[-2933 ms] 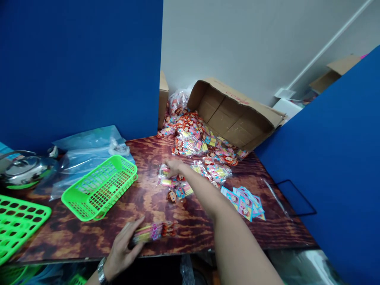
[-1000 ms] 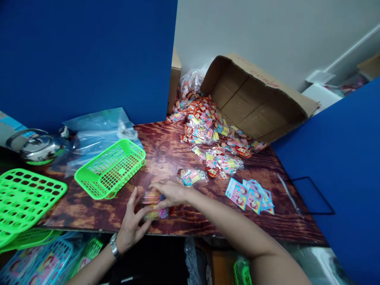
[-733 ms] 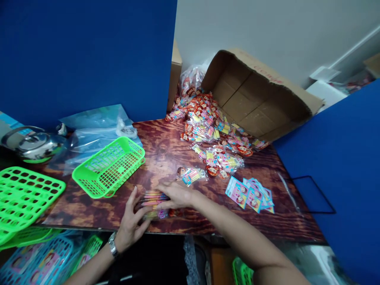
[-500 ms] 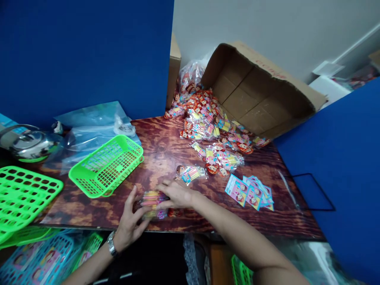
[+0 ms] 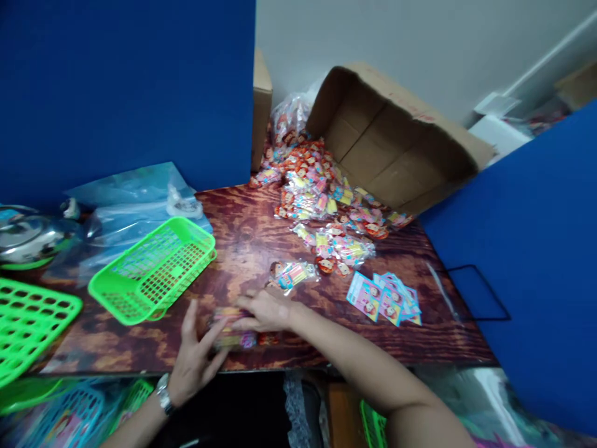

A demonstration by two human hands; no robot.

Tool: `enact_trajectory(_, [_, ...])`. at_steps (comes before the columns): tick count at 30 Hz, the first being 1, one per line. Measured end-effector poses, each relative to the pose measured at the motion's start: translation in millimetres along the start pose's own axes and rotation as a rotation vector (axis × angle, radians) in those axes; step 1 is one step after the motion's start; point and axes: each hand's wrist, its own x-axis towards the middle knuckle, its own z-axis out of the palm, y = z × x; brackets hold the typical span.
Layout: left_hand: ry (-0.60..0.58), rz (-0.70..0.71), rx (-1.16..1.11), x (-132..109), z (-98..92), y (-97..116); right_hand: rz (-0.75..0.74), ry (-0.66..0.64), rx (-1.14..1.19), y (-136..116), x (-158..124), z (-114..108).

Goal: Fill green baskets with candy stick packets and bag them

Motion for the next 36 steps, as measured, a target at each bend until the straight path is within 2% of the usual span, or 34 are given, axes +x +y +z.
enact_trajectory(2, [-0.048, 0.084, 0.108, 9, -4.2, -4, 0.003, 0.014, -0.005, -7, 3, 4])
enact_trajectory(4, [-0.145, 0.193, 0.189, 17, -5.7, -10, -0.014, 0.033, 0.042, -7, 5, 6])
enact_trajectory(6, [-0.181, 0.281, 0.218, 22, -3.6, -18, -0.019, 0.064, 0.144, 3, 3, 4])
enact_trajectory(8, [-0.156, 0.325, 0.209, 22, 0.8, -24, 0.108, 0.213, 0.218, 27, -8, -3])
enact_trajectory(9, [-0.144, 0.33, 0.199, 20, 3.1, -26, 0.244, 0.336, 0.221, 44, -17, -9])
enact_trajectory(10, [-0.134, 0.332, 0.188, 19, 5.1, -27, 0.458, 0.508, 0.182, 62, -28, -14])
enact_trajectory(11, [-0.125, 0.329, 0.175, 18, 6.6, -28, 0.727, 0.649, 0.111, 81, -40, -19])
enact_trajectory(12, [-0.119, 0.324, 0.162, 17, 7.7, -28, 1.003, 0.727, 0.039, 99, -52, -23])
enact_trajectory(13, [-0.115, 0.321, 0.15, 17, 8.2, -28, 1.234, 0.729, 0.0, 116, -63, -26])
enact_trajectory(14, [-0.112, 0.322, 0.14, 17, 8.4, -28, 1.393, 0.675, 0.005, 129, -73, -27])
enact_trajectory(15, [-0.108, 0.329, 0.132, 17, 8.3, -28, 1.456, 0.609, 0.016, 140, -79, -27])
enact_trajectory(16, [-0.107, 0.338, 0.127, 18, 8.1, -28, 1.468, 0.556, 0.027, 146, -83, -25])
enact_trajectory(18, [-0.105, 0.358, 0.122, 19, 7.7, -29, 1.353, 0.486, 0.033, 151, -81, -20])
enact_trajectory(22, [-0.136, 0.364, 0.109, 18, 7.1, -30, 0.946, 0.364, 0.024, 140, -57, -13])
enact_trajectory(26, [-0.187, 0.341, 0.087, 15, 5.8, -25, 0.422, 0.168, -0.03, 129, -29, -24])
enact_trajectory(27, [-0.19, 0.333, 0.086, 14, 5.5, -24, 0.353, 0.14, -0.046, 127, -23, -29])
enact_trajectory(28, [-0.188, 0.326, 0.086, 13, 5.2, -22, 0.35, 0.139, -0.056, 125, -17, -33])
enact_trajectory(29, [-0.186, 0.321, 0.087, 11, 5.0, -21, 0.407, 0.161, -0.057, 124, -11, -37])
enact_trajectory(33, [-0.179, 0.307, 0.094, 6, 5.5, -18, 0.774, 0.28, -0.079, 120, 10, -46])
enact_trajectory(36, [-0.173, 0.308, 0.096, 4, 6.8, -19, 0.917, 0.28, -0.095, 121, 23, -47])
